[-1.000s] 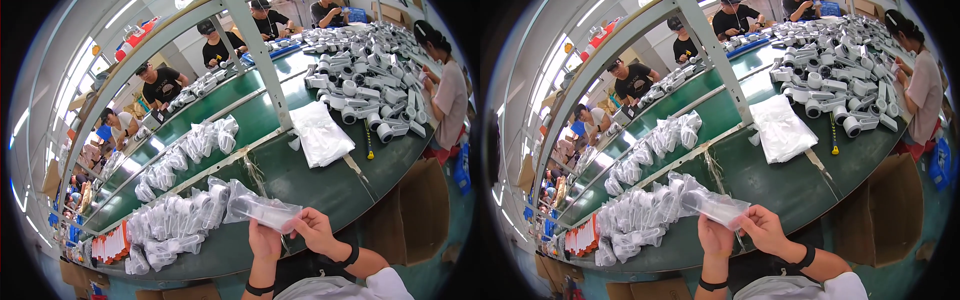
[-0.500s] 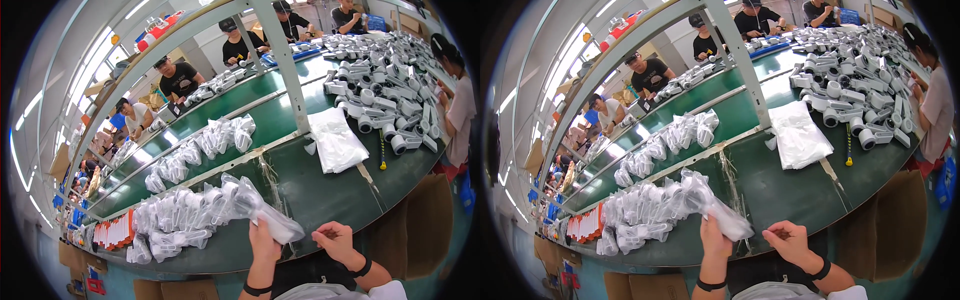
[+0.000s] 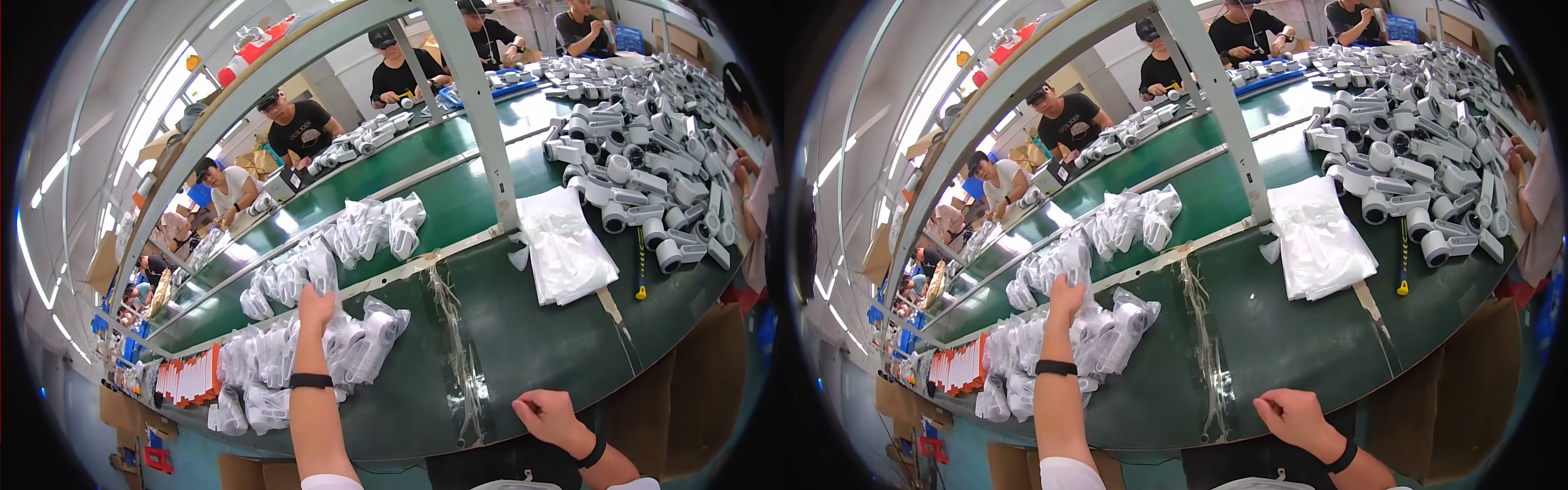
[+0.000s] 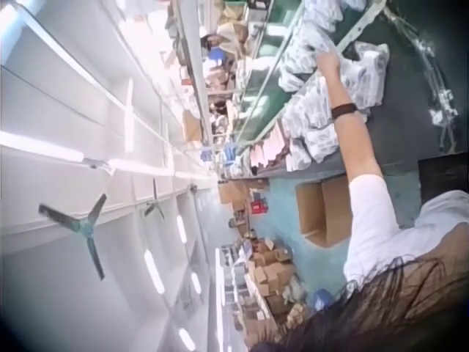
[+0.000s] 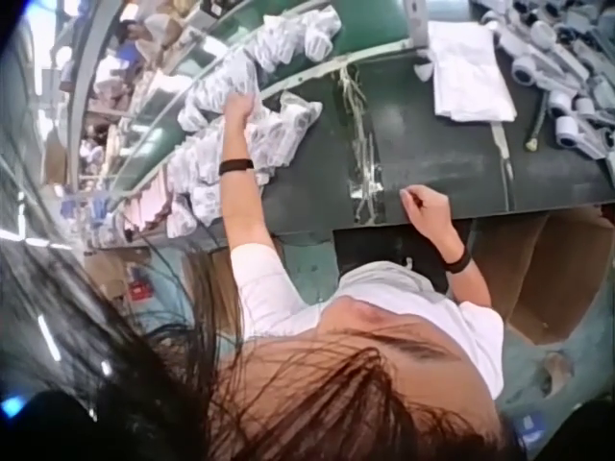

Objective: Bagging and boxing electronic components on an assembly line.

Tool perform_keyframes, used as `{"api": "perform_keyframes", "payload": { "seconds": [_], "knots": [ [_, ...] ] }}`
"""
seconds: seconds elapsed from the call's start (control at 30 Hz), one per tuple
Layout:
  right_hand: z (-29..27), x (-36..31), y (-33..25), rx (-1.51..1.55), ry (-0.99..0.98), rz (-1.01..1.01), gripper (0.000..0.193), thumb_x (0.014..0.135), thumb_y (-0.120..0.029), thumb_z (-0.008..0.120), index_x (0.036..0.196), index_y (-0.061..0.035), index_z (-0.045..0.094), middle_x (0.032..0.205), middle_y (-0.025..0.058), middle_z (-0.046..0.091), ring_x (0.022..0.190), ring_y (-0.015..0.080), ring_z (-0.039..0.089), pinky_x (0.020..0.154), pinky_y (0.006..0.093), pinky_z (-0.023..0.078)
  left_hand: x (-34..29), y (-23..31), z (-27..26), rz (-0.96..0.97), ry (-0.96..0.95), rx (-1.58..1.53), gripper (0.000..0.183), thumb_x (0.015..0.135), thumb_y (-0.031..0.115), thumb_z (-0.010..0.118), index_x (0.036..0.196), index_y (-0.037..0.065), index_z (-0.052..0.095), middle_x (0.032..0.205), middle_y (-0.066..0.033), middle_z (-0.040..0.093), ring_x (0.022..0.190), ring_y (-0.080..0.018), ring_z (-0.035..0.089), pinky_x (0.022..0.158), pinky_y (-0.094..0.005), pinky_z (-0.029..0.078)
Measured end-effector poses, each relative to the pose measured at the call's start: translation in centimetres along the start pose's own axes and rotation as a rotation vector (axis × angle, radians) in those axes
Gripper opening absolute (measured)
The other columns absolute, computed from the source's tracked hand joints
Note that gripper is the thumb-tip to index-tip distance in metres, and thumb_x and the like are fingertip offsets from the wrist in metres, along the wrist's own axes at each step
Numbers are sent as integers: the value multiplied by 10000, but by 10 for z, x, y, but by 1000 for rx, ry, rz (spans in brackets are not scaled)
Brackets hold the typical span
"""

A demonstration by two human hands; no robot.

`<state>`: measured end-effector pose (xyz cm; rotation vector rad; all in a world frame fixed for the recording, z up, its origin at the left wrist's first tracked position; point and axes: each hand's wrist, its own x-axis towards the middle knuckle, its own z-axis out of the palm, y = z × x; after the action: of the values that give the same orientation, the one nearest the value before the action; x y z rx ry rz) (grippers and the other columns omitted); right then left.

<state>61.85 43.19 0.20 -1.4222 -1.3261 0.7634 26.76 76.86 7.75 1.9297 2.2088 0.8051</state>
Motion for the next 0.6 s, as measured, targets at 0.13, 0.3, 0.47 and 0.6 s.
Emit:
{"api": "perform_keyframes", "payload": {
  "seconds": [0.13, 0.3, 0.47, 0.6],
  "knots": [
    [-2, 2, 4, -175, 71, -115, 102, 733, -105, 730, 701, -29, 669, 561, 81, 587, 469, 181, 577, 463, 265, 456, 30, 4, 40, 20, -102, 178, 420, 759, 226, 625, 1081, -37, 571, 1125, -273, 585, 1076, -419, 548, 915, -437, 442],
    [-4, 4, 2, -193, 97, -131, 99, 734, -120, 730, 694, -52, 670, 538, 41, 573, 453, 157, 568, 443, 264, 453, 69, -53, 89, 89, -81, 258, 404, 774, 207, 638, 1117, 6, 566, 1165, -205, 588, 1099, -373, 551, 935, -430, 441],
    [0, 5, 12, -220, 116, -209, 119, 756, -160, 724, 693, -74, 671, 523, 7, 560, 436, 127, 552, 415, 243, 451, 82, -63, 87, 62, -198, 246, 522, 714, 217, 700, 1166, 8, 544, 1156, -201, 589, 1122, -361, 540, 951, -411, 432],
    [-1, 5, 9, -233, 147, -244, 132, 775, -174, 722, 733, -60, 671, 523, -3, 558, 435, 125, 550, 409, 242, 449, 57, -16, 60, 55, -172, 329, 595, 692, 246, 720, 1178, -40, 530, 1179, -243, 573, 1145, -381, 522, 963, -416, 414]
  ]
}}
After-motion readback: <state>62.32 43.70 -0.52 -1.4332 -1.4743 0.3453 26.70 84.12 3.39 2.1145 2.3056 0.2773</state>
